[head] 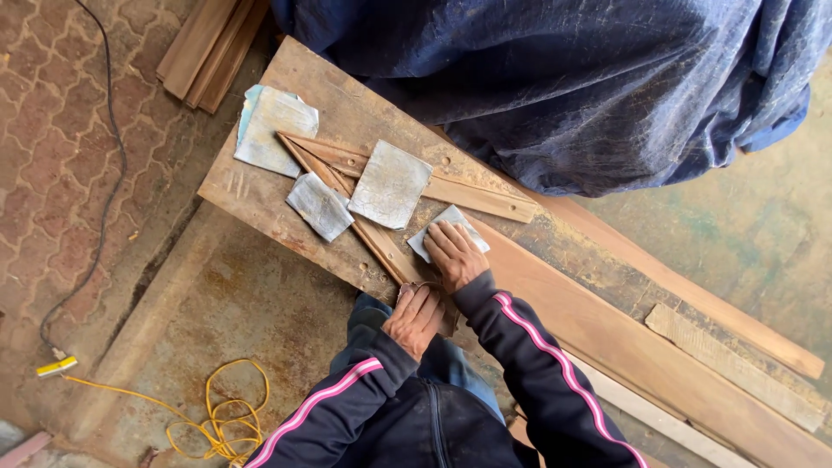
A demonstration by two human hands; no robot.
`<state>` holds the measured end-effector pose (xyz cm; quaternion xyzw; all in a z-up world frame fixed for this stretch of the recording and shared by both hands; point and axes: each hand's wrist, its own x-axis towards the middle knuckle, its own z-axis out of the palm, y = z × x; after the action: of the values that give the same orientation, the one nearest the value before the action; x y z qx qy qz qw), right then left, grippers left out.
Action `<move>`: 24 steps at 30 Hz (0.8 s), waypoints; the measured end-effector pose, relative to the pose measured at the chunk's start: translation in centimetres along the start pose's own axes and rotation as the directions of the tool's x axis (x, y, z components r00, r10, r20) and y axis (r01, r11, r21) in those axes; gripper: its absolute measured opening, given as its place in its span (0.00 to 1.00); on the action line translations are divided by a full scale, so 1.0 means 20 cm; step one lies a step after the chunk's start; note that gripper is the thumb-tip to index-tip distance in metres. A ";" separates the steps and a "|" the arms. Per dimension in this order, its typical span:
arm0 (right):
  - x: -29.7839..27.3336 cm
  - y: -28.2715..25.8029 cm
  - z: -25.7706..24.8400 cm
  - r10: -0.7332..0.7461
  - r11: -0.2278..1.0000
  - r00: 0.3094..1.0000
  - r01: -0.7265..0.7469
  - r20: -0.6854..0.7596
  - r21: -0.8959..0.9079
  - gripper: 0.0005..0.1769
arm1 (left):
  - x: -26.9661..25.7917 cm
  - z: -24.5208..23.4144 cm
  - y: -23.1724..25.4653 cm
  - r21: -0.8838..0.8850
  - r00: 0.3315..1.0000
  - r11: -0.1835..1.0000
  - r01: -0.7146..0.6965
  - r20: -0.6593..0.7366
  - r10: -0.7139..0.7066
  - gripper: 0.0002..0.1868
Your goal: Sanding wooden planks with sandpaper on a workbench.
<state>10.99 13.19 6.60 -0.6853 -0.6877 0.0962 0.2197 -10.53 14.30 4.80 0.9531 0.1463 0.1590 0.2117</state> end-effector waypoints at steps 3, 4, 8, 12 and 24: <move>-0.14 0.02 -0.05 0.048 0.999 0.999 -0.048 -0.021 0.013 0.26 | -0.01 -0.04 -0.02 -0.004 0.997 0.999 -0.049 0.055 0.049 0.25; -0.26 0.06 -0.07 0.057 0.998 0.998 -0.057 -0.027 0.005 0.26 | -0.01 -0.02 -0.03 -0.008 0.997 0.998 -0.062 0.053 0.062 0.25; -0.55 0.11 -0.15 0.150 0.988 0.983 -0.154 -0.110 -0.032 0.23 | -0.03 0.01 -0.05 -0.012 0.998 0.998 -0.054 0.012 0.054 0.25; -0.34 0.03 0.01 0.177 0.983 0.969 -0.183 -0.171 -0.015 0.26 | -0.02 -0.01 -0.06 -0.021 0.996 0.996 -0.088 0.030 0.089 0.25; -1.20 -0.08 -0.17 0.623 0.711 0.639 -0.703 -0.452 -0.015 0.29 | 0.53 -0.08 -0.23 0.042 0.985 0.987 -0.158 -0.060 0.161 0.20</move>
<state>10.16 -11.05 6.30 -0.9114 -0.3294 -0.0432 0.2431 -2.39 22.61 6.60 0.9600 0.0790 0.2026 0.1761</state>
